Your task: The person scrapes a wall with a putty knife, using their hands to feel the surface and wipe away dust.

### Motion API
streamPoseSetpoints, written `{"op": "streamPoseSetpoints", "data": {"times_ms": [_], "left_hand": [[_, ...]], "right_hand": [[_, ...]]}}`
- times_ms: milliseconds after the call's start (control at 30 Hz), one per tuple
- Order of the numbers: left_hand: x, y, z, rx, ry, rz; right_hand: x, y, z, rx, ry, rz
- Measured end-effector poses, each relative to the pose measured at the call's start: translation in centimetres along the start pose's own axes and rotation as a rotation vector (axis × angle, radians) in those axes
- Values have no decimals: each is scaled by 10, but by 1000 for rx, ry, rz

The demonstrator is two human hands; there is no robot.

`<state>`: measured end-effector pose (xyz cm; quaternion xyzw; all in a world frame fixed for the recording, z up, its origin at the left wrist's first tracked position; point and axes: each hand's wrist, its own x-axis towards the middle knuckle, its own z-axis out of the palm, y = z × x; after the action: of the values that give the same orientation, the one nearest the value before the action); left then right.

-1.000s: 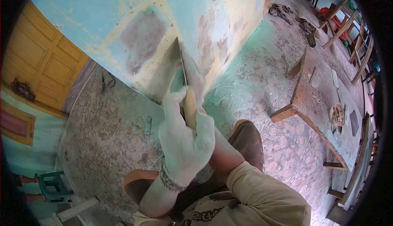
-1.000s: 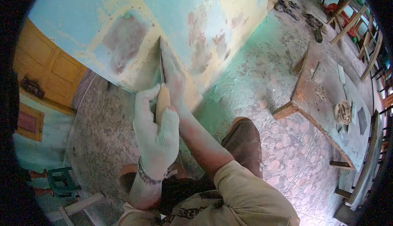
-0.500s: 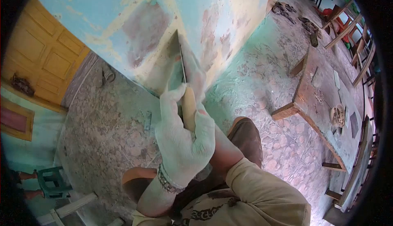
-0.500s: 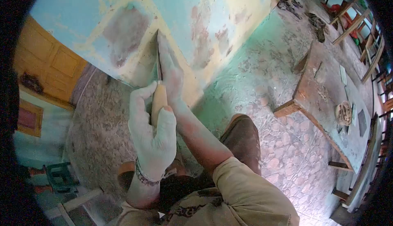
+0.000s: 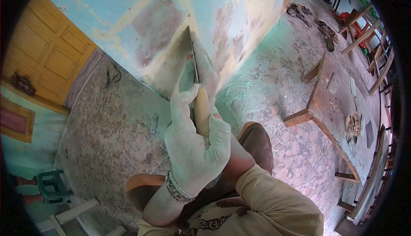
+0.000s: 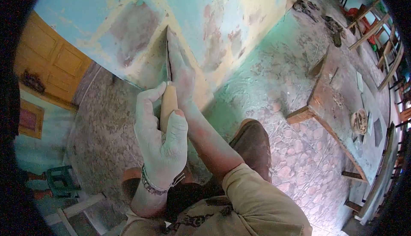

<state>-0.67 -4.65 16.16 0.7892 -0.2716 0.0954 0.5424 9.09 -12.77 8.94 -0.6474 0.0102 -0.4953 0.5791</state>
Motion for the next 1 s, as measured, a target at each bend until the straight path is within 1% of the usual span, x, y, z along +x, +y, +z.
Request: {"op": "streamPoseSetpoints", "data": {"times_ms": [67,167,267,367,467,567,633,733,800,867,967,1000], "left_hand": [[0,0,-3,11,4,48],[1,2,-1,-12,-19,12],[0,3,4,-16,13,21],[1,4,2,-25,-15,-3],[6,11,4,5,-26,-72],[1,25,0,-14,-88,-122],[0,18,3,1,-47,-18],[-3,15,2,1,-43,74],[-6,16,-3,-2,-91,50],[-10,21,-12,-3,-172,-36],[-16,15,-20,-193,-305,-277],[-18,12,-19,-223,-282,-243]], "right_hand": [[-2,1,2,7,1,-11],[-2,-3,-2,5,-14,0],[-3,-5,-3,3,-31,8],[-5,-8,-5,2,-46,10],[-12,-9,-11,-4,-84,20],[-22,-11,-22,-24,-131,22],[-24,-13,-27,-38,-158,15],[-25,-15,-31,-67,-187,-6],[-24,-16,-32,-85,-193,-22],[-23,-16,-33,-104,-199,-40],[-24,-17,-34,-120,-213,-65],[-24,-18,-34,-126,-214,-73]]}}
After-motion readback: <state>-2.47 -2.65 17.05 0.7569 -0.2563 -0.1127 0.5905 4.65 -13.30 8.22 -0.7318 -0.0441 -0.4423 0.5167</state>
